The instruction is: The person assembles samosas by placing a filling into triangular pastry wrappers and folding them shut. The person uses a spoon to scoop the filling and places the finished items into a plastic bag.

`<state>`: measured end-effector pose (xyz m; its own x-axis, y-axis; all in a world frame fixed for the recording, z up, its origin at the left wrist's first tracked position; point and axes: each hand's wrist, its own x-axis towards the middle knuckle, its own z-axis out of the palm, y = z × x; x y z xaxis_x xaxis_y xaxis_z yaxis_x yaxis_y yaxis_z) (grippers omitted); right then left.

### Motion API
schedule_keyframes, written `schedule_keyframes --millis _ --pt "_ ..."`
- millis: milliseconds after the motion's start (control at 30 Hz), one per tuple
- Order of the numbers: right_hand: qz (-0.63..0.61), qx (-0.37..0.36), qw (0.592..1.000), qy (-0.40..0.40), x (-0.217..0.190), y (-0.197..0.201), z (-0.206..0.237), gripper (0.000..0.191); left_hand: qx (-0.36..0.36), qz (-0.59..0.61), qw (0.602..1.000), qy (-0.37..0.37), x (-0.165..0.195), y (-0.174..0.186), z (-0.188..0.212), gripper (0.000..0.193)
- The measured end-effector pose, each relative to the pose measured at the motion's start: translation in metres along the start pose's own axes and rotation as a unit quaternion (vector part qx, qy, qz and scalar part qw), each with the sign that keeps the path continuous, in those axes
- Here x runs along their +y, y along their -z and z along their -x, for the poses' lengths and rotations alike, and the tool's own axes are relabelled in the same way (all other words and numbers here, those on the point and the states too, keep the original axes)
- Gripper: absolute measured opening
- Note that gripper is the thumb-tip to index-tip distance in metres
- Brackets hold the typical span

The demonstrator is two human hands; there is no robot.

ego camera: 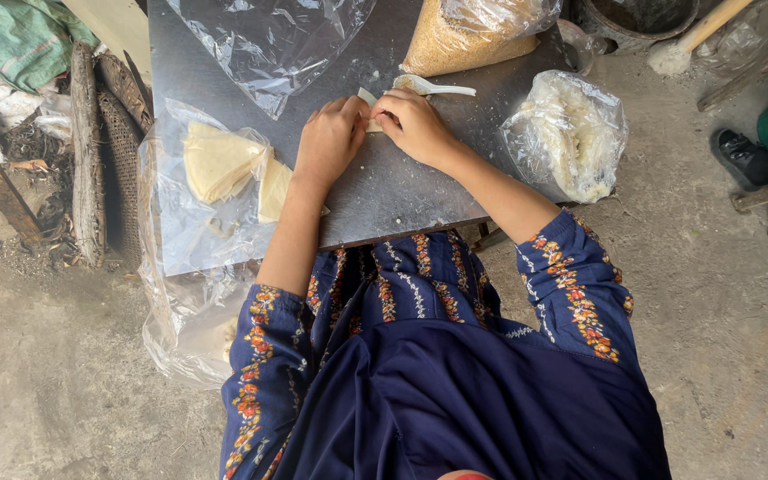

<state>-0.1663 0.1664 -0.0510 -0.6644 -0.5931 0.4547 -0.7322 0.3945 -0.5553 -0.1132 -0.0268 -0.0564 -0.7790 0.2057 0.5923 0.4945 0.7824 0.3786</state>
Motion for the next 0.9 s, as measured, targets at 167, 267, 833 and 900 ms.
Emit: schedule_keyframes --millis 167,267,833,900 --pt "0.021 0.013 1.000 0.017 0.002 -0.003 -0.004 0.005 0.009 -0.002 1.000 0.009 -0.001 -0.004 0.000 0.013" --pt "0.013 0.009 1.000 0.023 0.001 -0.001 -0.006 0.006 -0.006 -0.004 1.000 0.011 -0.002 -0.004 0.000 0.009" --pt "0.017 -0.024 1.000 0.007 -0.007 0.009 -0.009 0.011 -0.014 0.015 1.000 0.016 -0.003 -0.001 -0.003 0.014" --pt "0.014 -0.005 1.000 0.010 -0.006 0.007 -0.011 0.010 -0.025 0.015 0.999 0.034 -0.002 0.000 -0.003 0.019"
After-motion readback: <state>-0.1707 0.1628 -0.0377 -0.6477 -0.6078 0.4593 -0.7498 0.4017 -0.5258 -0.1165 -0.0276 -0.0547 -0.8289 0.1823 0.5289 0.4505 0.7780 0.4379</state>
